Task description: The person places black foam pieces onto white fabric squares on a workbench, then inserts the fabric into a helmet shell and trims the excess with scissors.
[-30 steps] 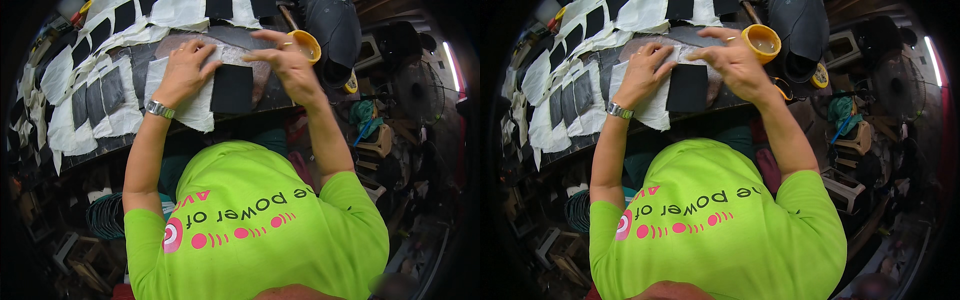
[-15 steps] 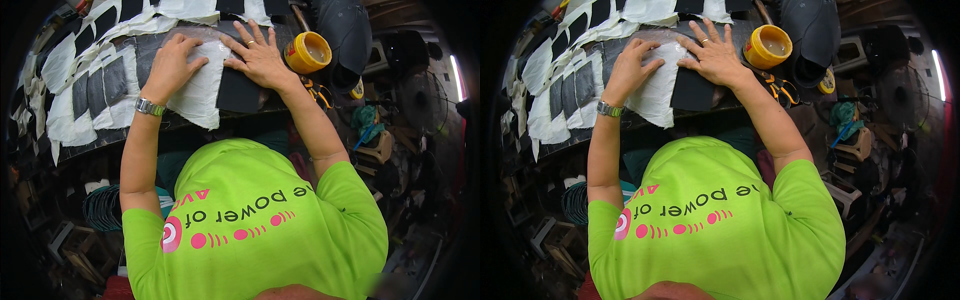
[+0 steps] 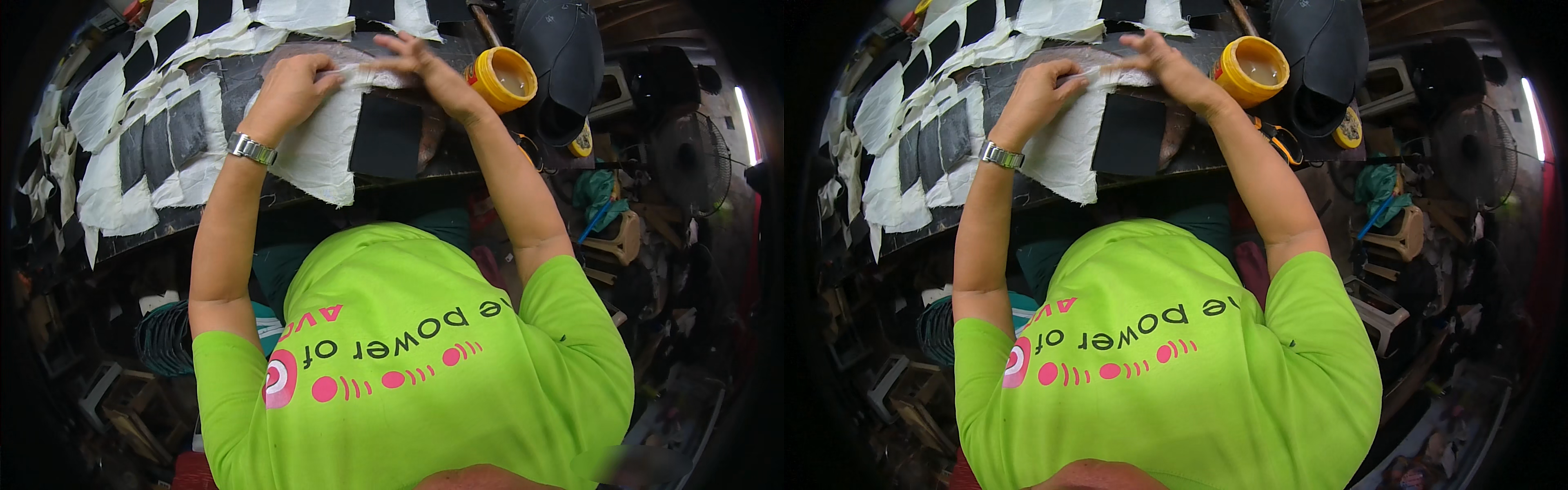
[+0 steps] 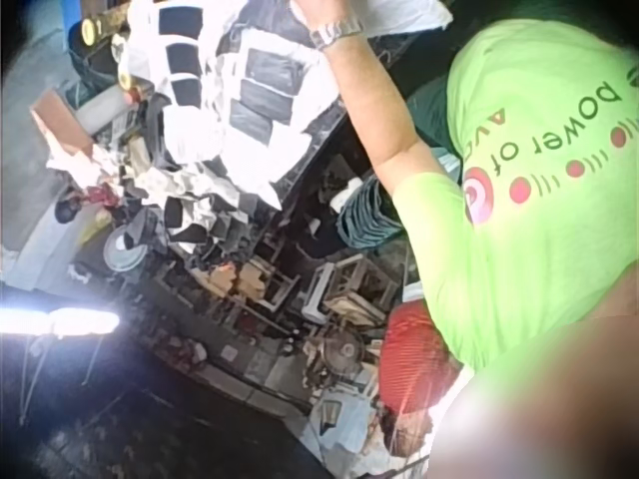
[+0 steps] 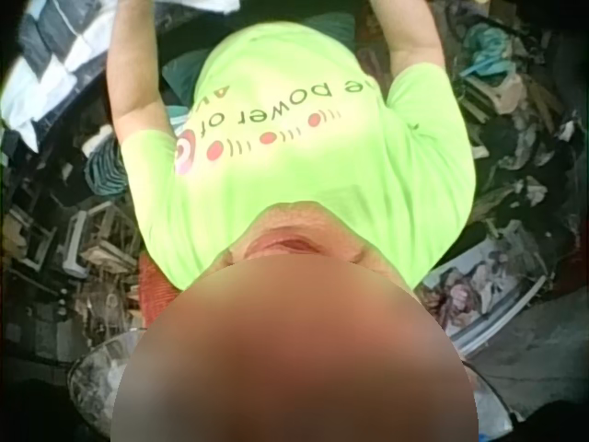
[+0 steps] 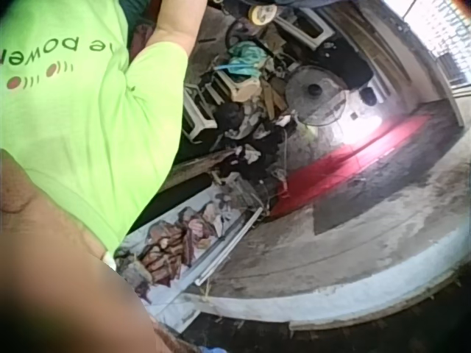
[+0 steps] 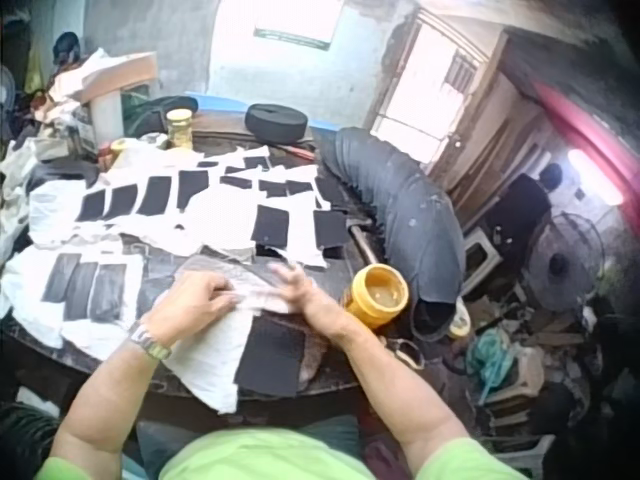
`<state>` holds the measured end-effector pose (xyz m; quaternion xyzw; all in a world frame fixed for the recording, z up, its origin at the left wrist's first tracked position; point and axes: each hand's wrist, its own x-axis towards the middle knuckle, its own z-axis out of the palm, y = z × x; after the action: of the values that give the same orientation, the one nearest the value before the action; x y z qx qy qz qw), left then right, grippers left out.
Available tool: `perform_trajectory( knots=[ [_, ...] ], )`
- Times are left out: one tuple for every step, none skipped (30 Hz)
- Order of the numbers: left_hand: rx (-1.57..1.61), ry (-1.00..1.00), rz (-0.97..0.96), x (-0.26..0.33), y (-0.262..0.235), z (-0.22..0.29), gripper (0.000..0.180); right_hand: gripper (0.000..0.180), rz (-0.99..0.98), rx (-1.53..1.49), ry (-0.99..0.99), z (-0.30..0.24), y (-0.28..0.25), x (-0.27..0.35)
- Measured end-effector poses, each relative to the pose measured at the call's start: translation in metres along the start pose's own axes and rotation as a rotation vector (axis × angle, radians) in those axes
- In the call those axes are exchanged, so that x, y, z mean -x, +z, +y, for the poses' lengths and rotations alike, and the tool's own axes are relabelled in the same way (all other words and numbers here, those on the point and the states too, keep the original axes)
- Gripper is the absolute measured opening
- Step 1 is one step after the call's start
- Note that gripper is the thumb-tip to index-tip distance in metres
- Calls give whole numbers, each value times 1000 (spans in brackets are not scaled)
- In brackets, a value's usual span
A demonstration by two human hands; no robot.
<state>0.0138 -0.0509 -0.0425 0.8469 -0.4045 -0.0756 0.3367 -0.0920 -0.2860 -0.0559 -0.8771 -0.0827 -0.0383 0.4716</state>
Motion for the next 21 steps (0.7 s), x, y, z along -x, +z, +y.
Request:
perform_trajectory(
  knots=[
    [40,28,63,1,1,3,28,91,66,-194,-17,-5,-5,2],
    [68,40,126,2,1,5,28,99,152,-394,-20,-10,-9,5],
    [95,47,175,2,0,6,27,103,177,-376,-39,-17,-12,10],
    [137,53,222,0,-1,5,27,102,183,-382,-67,-23,-13,15],
    [177,56,257,-3,-3,2,27,101,189,-387,-94,-29,-14,20],
    [219,127,328,-7,-5,-2,26,100,196,-392,-122,-35,-13,24],
    [213,128,348,-14,-6,-7,27,94,114,-401,-187,-40,-10,27],
    [209,80,304,-21,-7,-13,27,91,100,-230,-220,-44,-5,30],
    [211,83,284,-27,-6,-19,27,88,88,-57,-253,-48,0,32],
    [214,87,264,-31,-4,-24,28,85,77,117,-283,-51,6,35],
    [219,88,271,-35,0,-28,28,75,46,168,-258,-53,14,39],
    [225,88,276,-36,3,-32,28,56,41,241,-250,-55,22,42],
    [232,86,282,-37,7,-34,28,49,21,386,-223,-56,31,45],
    [228,81,285,-37,9,-36,28,42,10,534,-210,-57,40,49],
    [225,75,288,-37,11,-37,28,43,3,675,-223,-57,48,52],
    [221,70,291,-36,12,-38,28,46,19,738,-254,-56,56,53],
    [205,72,289,-37,12,-39,28,49,33,802,-278,-55,63,55],
    [188,73,286,-37,12,-40,28,53,17,872,-275,-54,68,56],
    [172,73,283,-38,11,-41,28,59,11,932,-302,-53,72,58],
    [170,69,293,-39,11,-42,28,59,6,912,-296,-52,74,60],
    [168,69,302,-40,10,-43,28,60,-5,904,-284,-51,75,62]
  ],
)
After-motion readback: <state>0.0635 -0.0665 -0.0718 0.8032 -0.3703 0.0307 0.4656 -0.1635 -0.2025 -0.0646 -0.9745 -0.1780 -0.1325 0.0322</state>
